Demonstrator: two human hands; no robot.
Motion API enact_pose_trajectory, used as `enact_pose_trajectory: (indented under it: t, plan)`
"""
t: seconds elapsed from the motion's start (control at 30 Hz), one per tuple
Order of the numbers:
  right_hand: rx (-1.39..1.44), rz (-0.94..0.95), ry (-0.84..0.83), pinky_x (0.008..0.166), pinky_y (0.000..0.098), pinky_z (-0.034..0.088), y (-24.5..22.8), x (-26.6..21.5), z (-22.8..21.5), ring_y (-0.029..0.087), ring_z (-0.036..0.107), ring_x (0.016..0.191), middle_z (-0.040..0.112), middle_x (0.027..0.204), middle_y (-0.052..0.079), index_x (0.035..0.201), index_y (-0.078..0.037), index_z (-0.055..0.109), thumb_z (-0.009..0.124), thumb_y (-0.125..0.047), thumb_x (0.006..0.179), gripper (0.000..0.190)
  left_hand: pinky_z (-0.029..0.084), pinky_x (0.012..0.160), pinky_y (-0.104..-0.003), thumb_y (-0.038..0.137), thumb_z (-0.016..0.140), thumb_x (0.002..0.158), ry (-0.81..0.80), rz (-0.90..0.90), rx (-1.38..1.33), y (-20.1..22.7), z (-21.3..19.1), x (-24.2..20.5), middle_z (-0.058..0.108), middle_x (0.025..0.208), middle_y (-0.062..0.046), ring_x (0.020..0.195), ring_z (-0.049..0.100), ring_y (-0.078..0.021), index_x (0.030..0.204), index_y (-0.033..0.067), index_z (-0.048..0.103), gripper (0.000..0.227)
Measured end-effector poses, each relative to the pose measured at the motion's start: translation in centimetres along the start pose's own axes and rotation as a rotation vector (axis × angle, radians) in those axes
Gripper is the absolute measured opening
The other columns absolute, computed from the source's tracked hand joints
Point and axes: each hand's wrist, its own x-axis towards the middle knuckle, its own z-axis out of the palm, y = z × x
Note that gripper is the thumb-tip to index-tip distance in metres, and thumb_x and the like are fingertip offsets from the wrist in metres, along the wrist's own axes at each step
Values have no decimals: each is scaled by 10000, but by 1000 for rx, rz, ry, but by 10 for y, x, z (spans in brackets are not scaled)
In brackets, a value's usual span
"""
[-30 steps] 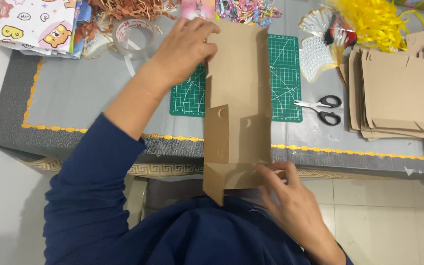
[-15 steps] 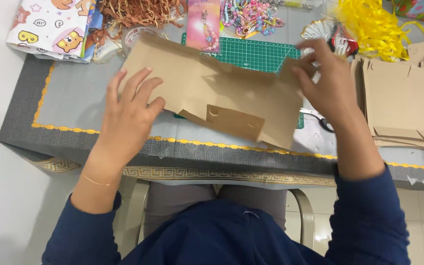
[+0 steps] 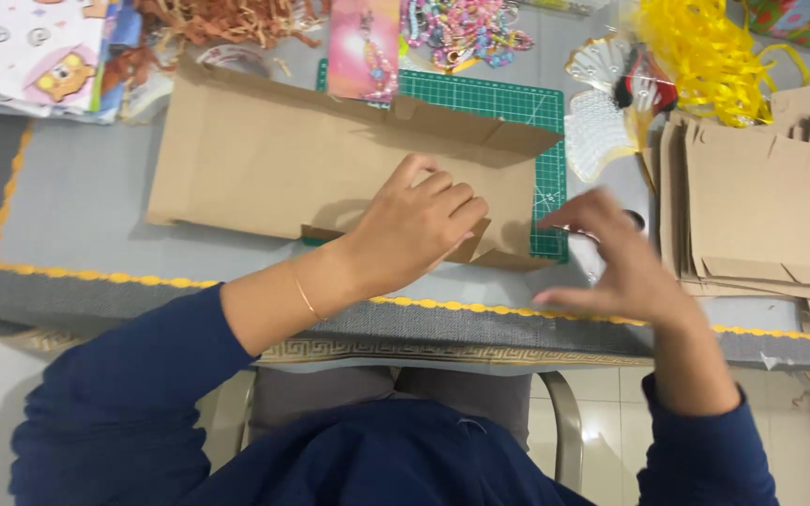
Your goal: Assemble a cardboard box, fill it with shredded paper and a gift, and wrap it in decorative paper
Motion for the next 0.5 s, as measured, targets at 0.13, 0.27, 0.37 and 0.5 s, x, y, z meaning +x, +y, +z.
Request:
enact_pose_trajectory:
  t: [0.13, 0.27, 0.37, 0.5]
  plan:
    - [87, -25, 60, 873, 459, 523, 2, -3, 27, 338, 684, 936, 714, 945, 140, 1034, -57, 766, 846, -180, 800, 277, 420, 940, -400, 208, 701, 958, 82, 39, -104, -3, 12, -5, 579, 834, 9, 788, 609, -185, 1017, 125, 625, 127]
    - [194, 109, 110, 785, 452, 521, 20, 2, 33, 343, 703, 815, 740, 823, 125, 920, -42, 744, 759, -103, 902, 66, 465, 909, -392, 169, 650, 1016, 133, 65, -166, -3, 1, -13, 628, 806, 23, 765, 640, -170, 1001, 141, 652, 32]
    - [194, 84, 185, 775, 411, 522, 15, 11, 37, 293, 684, 763, 712, 746, 84, 862, -57, 733, 823, -103, 855, 101, 478, 867, -364, 100, 682, 978, 217, 175, -137, 4, -5, -7, 604, 772, 10, 748, 635, -184, 935, 140, 639, 73]
    - [68, -36, 242, 786, 388, 479, -37, 34, 28, 266, 672, 788, 729, 726, 42, 917, -90, 797, 846, -47, 824, 114, 496, 867, -359, 70, 653, 999, 302, 162, -46, 13, -10, 0, 571, 862, -20, 846, 635, -200, 896, 126, 611, 124]
